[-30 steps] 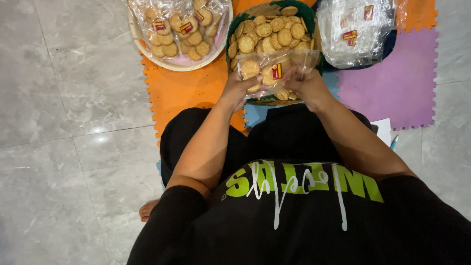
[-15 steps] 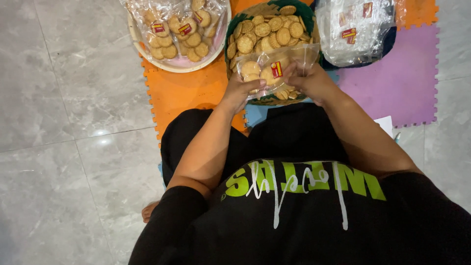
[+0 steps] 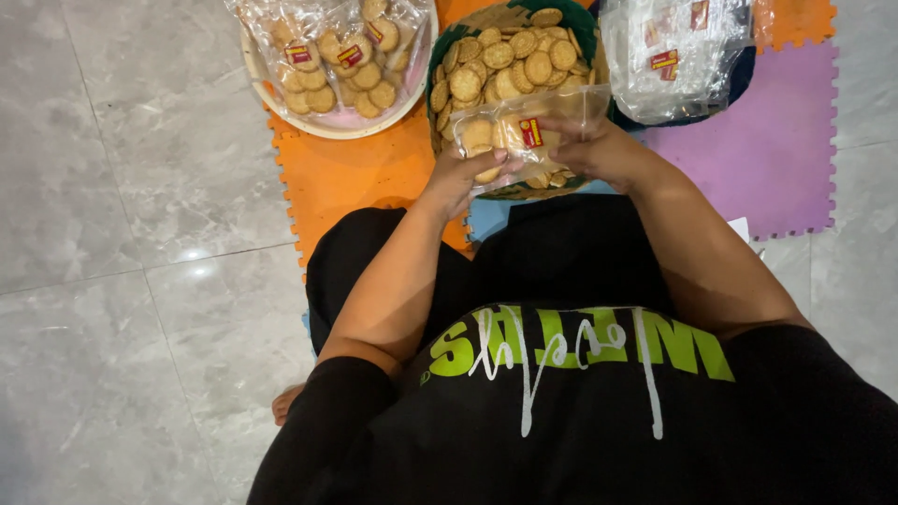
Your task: Manually packing cookies into small plastic bags from a large basket.
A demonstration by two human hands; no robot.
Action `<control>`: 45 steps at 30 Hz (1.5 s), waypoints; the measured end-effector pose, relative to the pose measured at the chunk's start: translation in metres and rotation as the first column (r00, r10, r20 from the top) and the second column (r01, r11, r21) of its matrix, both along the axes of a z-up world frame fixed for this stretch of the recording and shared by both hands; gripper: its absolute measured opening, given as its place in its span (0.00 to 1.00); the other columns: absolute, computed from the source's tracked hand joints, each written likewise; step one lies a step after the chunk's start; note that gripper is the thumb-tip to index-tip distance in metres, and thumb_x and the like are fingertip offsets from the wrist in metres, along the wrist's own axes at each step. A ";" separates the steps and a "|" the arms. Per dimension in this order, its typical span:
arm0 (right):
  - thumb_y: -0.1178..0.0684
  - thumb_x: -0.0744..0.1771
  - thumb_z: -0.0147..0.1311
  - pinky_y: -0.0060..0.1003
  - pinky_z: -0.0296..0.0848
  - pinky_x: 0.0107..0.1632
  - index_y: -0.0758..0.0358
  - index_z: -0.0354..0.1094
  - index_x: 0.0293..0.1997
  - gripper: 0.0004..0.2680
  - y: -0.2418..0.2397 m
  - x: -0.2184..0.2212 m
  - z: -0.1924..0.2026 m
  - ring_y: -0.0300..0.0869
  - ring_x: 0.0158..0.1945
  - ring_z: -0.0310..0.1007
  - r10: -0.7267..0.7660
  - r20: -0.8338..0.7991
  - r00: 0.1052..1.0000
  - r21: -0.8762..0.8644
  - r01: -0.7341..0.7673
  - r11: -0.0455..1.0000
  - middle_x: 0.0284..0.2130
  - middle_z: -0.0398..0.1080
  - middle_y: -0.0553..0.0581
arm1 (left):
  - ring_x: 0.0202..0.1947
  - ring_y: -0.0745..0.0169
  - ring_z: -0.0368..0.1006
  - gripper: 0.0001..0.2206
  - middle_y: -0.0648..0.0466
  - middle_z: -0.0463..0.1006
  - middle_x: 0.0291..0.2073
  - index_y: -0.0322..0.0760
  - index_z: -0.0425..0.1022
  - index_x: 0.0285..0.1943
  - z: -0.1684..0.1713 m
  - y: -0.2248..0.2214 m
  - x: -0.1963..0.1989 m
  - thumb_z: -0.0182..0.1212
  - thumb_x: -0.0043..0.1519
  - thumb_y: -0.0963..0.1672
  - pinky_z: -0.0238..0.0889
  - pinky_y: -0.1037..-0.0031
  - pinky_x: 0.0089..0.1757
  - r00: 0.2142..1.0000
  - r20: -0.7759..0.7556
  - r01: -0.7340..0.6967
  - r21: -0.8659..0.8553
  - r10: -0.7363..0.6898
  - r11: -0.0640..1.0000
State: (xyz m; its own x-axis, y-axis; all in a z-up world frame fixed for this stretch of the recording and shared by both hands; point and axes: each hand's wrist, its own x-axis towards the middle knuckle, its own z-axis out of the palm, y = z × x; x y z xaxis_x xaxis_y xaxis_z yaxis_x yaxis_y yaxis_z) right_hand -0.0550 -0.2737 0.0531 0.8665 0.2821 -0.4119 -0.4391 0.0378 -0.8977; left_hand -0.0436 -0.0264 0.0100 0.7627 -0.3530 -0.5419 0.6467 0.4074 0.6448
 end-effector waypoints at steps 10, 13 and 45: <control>0.65 0.65 0.57 0.23 0.54 0.21 0.61 0.71 0.61 0.17 0.011 0.027 0.023 0.28 0.18 0.57 0.054 -0.006 0.999 -0.075 -0.054 0.996 0.23 0.60 0.47 | 0.33 0.47 0.84 0.17 0.43 0.83 0.33 0.33 0.75 0.48 -0.008 0.004 0.008 0.77 0.53 0.40 0.80 0.51 0.39 0.995 -0.021 -0.094 0.038 0.095 0.995; 0.60 0.65 0.53 0.24 0.51 0.22 0.51 0.69 0.67 0.21 0.023 0.041 0.059 0.30 0.19 0.51 0.179 -0.168 0.969 -0.330 -0.226 0.917 0.20 0.60 0.46 | 0.36 0.44 0.82 0.21 0.32 0.81 0.43 0.16 0.69 0.56 0.014 0.009 0.013 0.68 0.56 0.39 0.80 0.70 0.36 0.988 -0.070 -0.139 -0.005 0.139 0.990; 0.51 0.70 0.44 0.60 0.73 0.37 0.73 0.65 0.56 0.14 0.067 0.025 -0.187 0.63 0.38 0.76 0.761 -0.014 0.649 -1.000 -0.005 -0.013 0.41 0.71 0.73 | 0.27 0.58 0.82 0.14 0.51 0.81 0.26 0.33 0.79 0.42 -0.004 0.019 0.030 0.77 0.51 0.41 0.81 0.64 0.31 0.911 0.014 -0.412 0.045 0.412 0.910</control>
